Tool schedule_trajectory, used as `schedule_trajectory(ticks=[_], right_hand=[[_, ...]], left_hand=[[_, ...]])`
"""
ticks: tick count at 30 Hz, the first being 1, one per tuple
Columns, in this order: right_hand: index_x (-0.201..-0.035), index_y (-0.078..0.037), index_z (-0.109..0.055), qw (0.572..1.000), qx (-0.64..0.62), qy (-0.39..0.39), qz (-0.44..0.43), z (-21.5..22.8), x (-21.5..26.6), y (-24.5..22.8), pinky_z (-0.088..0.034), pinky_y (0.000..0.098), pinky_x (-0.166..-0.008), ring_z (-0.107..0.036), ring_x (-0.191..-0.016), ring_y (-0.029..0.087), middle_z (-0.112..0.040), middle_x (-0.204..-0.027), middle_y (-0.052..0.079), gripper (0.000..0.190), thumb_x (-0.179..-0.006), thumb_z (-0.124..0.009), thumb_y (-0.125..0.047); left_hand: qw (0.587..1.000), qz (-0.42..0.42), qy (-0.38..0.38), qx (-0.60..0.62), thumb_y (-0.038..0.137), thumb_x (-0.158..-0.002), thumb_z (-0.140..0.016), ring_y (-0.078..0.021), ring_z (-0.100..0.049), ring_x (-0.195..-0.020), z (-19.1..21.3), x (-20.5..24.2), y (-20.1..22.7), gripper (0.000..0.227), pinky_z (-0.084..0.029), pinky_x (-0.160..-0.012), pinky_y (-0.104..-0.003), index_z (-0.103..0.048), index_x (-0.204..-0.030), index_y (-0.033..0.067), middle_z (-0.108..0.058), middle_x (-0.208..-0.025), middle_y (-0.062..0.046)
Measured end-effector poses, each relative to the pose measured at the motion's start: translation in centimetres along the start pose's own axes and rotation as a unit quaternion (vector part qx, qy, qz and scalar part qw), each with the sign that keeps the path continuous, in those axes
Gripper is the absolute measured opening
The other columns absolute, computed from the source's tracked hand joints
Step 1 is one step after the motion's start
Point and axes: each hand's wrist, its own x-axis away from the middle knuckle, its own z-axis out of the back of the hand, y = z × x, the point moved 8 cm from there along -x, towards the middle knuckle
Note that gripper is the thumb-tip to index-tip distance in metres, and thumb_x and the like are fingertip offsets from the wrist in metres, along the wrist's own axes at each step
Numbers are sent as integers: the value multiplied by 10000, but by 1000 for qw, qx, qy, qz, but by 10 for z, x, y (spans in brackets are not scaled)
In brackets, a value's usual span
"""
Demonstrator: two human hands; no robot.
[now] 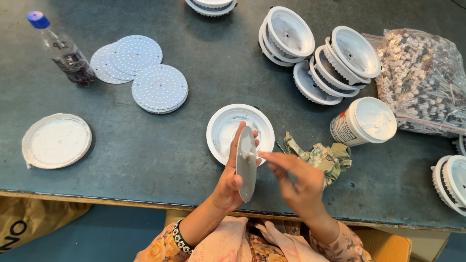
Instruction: The person scoops white paste from a tub and spreads it onto the inner surface of white plastic housings and circular LED panels. The person handles each item one at a time, applies the paste, and places the treated items into a stack on the table.
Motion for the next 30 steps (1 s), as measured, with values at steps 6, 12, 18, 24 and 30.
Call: schedule_trajectory(ticks=[6, 12, 18, 24, 30], right_hand=[[-1127, 8, -765, 986, -72, 57, -143, 9, -6, 48, -559, 219, -696, -717, -780, 99, -787, -912, 94, 207, -963, -708, -104], [-1153, 38, -749, 968, -169, 24, -183, -8, -14, 54, -591, 233, -717, -727, -792, 105, -795, -942, 88, 249, -961, -697, -111], [-1144, -1, -764, 977, -121, 7, -175, -15, -19, 32, -591, 230, -681, -738, -775, 92, -808, -929, 89, 234, -953, -707, -122], [-1131, -34, -768, 996, -9, 7, -92, -15, -23, 1, -539, 229, -609, -738, -725, 105, -805, -920, 87, 206, -942, -708, -91], [-1212, -43, -714, 998, 38, 5, 54, -20, -18, -25, -597, 267, -740, -783, -882, 185, -777, -1066, 119, 266, -947, -714, -44]], left_hand=[[993, -26, -38, -106, 801, -500, -886, -250, -100, -1648, -1, 1, -3, 1582, -130, -1299, -472, -26, -1682, 198, -126, -1749, -73], [986, -82, -48, -140, 745, -582, -899, -311, -60, -1659, 2, 4, 0, 1565, -56, -1343, -478, -17, -1706, 105, -75, -1735, -129], [985, -76, -22, -156, 776, -563, -886, -307, -29, -1663, 11, 3, 0, 1591, -28, -1338, -492, 7, -1697, 108, -51, -1731, -123], [989, -70, -5, -130, 787, -536, -885, -289, -20, -1664, 15, 0, 1, 1591, -36, -1329, -513, 12, -1685, 147, -65, -1754, -118], [999, -29, 11, -36, 748, -512, -903, -241, -78, -1618, 16, 4, -2, 1555, -69, -1298, -448, -8, -1657, 196, -127, -1715, -62]])
